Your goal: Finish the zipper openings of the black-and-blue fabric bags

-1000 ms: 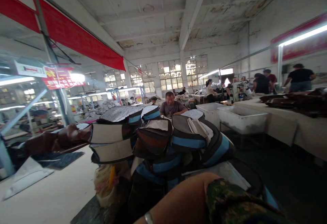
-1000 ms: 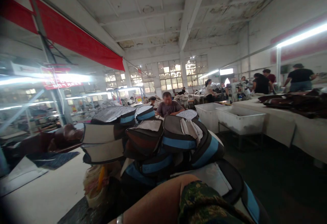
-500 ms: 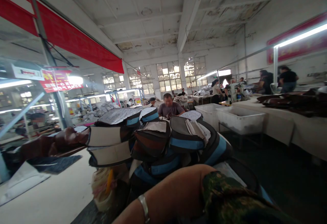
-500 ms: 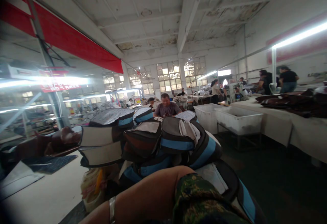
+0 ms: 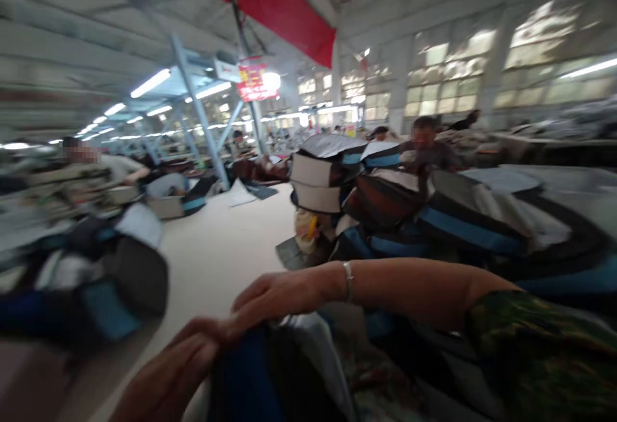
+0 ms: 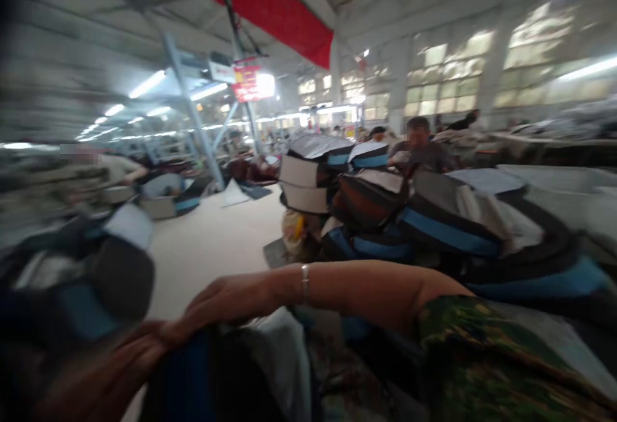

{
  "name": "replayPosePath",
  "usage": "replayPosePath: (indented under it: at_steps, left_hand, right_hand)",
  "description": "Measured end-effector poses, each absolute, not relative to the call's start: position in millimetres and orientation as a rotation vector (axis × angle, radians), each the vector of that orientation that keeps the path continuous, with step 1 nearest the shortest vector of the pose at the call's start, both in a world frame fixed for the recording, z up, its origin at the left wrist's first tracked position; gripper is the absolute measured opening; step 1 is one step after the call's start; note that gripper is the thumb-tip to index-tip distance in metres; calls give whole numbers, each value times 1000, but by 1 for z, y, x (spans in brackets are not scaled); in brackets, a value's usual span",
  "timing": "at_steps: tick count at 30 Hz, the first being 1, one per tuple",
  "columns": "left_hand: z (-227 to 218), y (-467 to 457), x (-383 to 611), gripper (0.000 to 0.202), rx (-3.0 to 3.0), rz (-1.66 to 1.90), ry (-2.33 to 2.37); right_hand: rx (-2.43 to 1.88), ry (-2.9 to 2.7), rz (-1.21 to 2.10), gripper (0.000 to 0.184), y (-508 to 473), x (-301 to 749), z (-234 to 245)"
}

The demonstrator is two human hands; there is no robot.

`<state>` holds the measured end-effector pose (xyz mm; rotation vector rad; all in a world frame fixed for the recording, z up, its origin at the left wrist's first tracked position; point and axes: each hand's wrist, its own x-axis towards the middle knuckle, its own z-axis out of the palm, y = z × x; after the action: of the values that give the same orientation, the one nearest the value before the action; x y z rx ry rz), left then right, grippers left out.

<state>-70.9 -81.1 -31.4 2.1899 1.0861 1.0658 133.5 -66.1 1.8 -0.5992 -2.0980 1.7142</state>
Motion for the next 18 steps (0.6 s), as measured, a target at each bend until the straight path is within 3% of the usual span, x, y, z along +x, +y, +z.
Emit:
replayPosePath:
  at_steps: [2,4,11,18]
  left_hand:
    - [-41,-119,-105,28,2117,939,1137]
    - [-44,-139,-122,28,2044,872,1124]
    - [-22,-143,-132,41,1877,651,1037]
    - [4,-147,-91,32,1820,571,1080]
  right_hand:
    - [-648,-2109,1700,52,-52,132,-25]
    - [-553,-2107,1761,53,-46,133,-45]
    - [-403,-2193,1805,34,-68,135,-48]
    - [-328,-2107,1720,27,-74,129,-39]
